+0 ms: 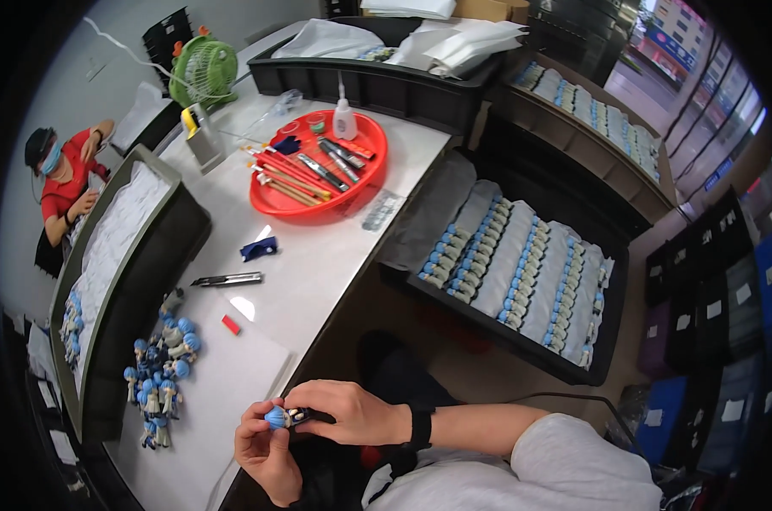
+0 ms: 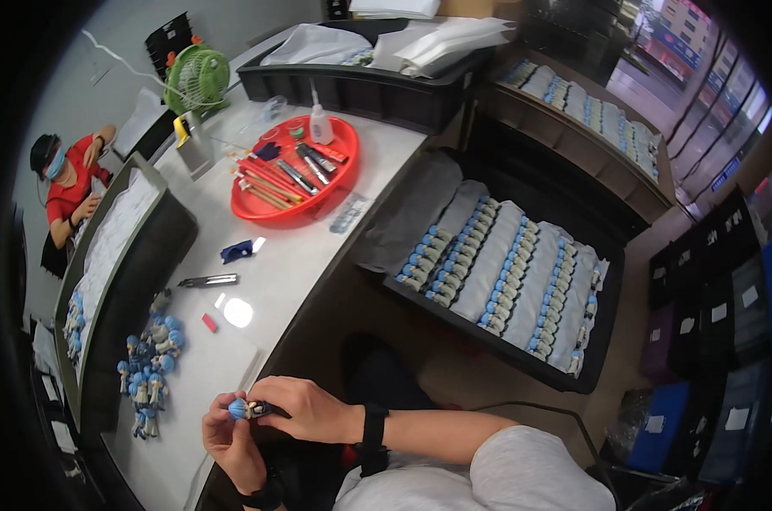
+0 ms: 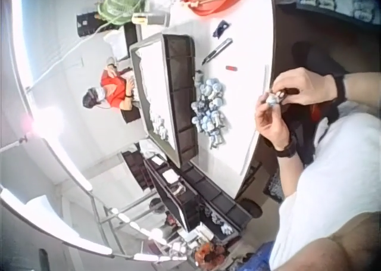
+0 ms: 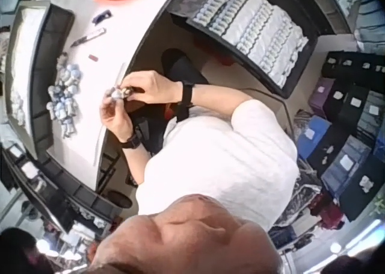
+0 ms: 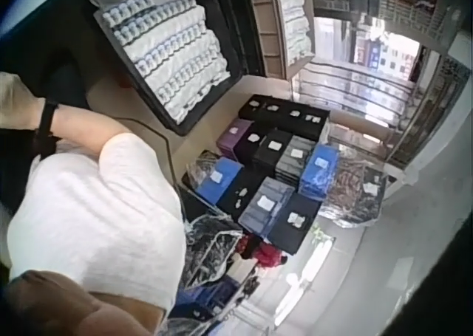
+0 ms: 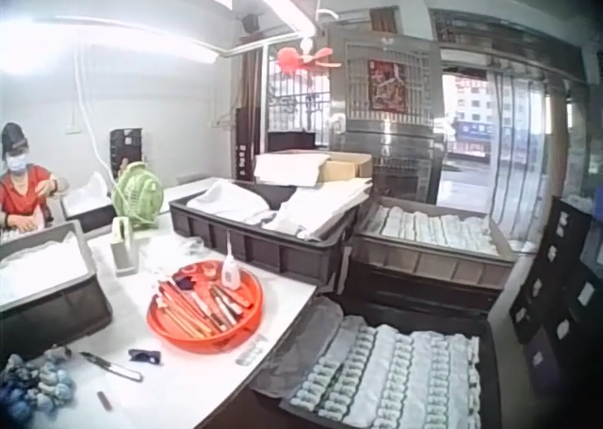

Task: The recorder is assembling small blue and white plastic figurines, possibly for quality control or production.

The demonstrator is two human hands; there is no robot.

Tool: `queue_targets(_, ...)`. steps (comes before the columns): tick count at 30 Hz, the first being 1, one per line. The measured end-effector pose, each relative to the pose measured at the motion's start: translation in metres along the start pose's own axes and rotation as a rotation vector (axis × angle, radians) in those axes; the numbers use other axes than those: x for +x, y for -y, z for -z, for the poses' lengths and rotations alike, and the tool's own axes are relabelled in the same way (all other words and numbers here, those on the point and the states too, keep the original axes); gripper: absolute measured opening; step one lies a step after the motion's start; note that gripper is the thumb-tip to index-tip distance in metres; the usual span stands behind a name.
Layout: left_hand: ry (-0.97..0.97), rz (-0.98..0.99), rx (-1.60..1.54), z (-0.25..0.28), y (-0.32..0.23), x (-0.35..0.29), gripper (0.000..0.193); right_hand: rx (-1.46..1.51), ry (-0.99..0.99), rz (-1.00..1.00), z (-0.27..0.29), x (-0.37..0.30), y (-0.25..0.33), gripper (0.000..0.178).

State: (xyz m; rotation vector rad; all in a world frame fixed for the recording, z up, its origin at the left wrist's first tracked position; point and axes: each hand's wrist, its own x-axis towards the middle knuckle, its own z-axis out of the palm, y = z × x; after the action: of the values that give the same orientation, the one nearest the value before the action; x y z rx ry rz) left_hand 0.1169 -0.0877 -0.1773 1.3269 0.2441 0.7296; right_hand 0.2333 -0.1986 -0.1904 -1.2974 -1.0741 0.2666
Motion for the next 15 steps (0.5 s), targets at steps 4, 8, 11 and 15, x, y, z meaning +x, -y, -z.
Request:
queue_targets(4,0.099,0.055,0.137,-0.023,0.001,0.006,0.030,-0.085,-0.086,-0.061,0.038,-0.011,-0.001,0.035)
queue_targets(8,0.062,0.172,0.293,-0.028,-0.005,0.011,0.032,-0.217,-0.357,-0.270,0.111,-0.012,-0.018,0.033)
queue_targets(11,0.028,0.158,0.264,-0.019,-0.003,0.009,0.027,-0.138,-0.711,-0.324,0.189,-0.018,-0.086,0.026)
queue_targets(15,0.026,0.165,0.274,-0.010,-0.004,0.003,0.026,-0.640,-0.870,-0.476,0.302,-0.036,-0.162,0.027)
